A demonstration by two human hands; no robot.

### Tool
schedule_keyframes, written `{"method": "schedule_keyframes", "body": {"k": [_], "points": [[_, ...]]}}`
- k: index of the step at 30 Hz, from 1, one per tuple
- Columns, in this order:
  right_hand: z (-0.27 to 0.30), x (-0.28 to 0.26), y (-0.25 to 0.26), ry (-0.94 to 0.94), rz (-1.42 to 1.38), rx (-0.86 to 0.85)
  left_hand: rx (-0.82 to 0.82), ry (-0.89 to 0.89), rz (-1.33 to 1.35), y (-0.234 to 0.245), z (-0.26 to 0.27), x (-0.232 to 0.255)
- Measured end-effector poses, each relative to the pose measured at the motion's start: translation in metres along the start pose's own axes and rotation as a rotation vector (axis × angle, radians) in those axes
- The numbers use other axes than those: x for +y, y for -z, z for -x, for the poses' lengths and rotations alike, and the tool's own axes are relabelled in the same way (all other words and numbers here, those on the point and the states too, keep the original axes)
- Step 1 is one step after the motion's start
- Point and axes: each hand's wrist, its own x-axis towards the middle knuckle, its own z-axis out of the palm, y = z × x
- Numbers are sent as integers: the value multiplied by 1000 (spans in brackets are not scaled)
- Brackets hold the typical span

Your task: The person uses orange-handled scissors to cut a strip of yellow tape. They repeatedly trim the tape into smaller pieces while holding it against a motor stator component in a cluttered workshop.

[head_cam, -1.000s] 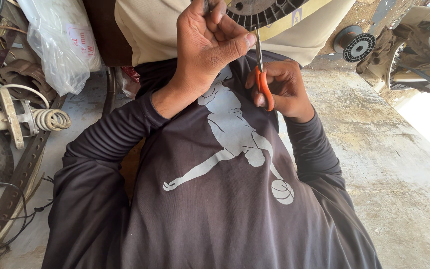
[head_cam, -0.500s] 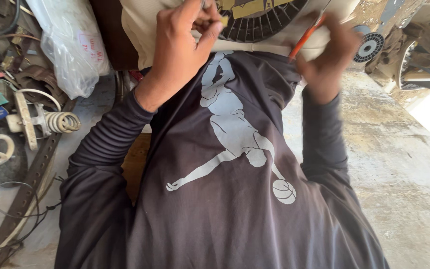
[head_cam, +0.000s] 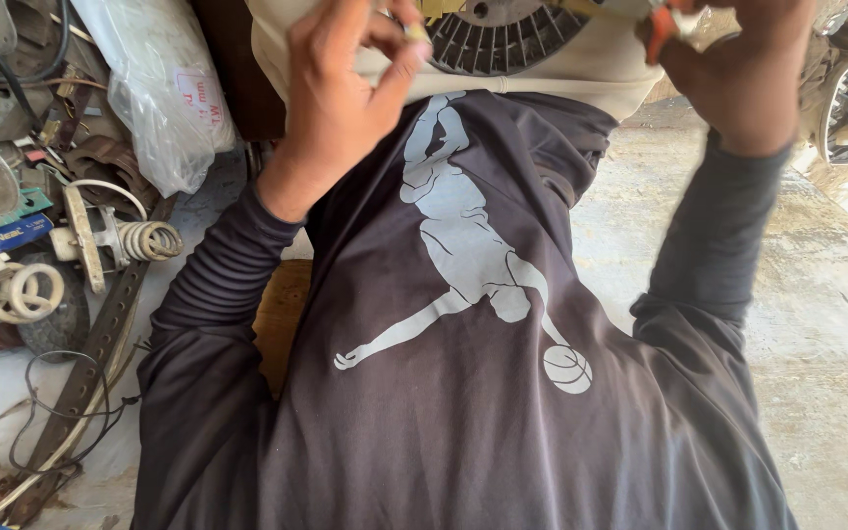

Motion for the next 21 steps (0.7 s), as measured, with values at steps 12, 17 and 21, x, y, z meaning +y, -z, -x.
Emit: {"method": "schedule_keyframes", "body": {"k": [12, 17, 21], "points": [[2, -13, 30, -196, -296, -334, -210, 125, 724, -32, -4, -9], [1, -10, 34, -239, -260, -394, -241, 130, 729, -29, -2, -9], [0, -7, 31, -225, -408, -365, -256, 112, 602, -32, -2, -8]]}}
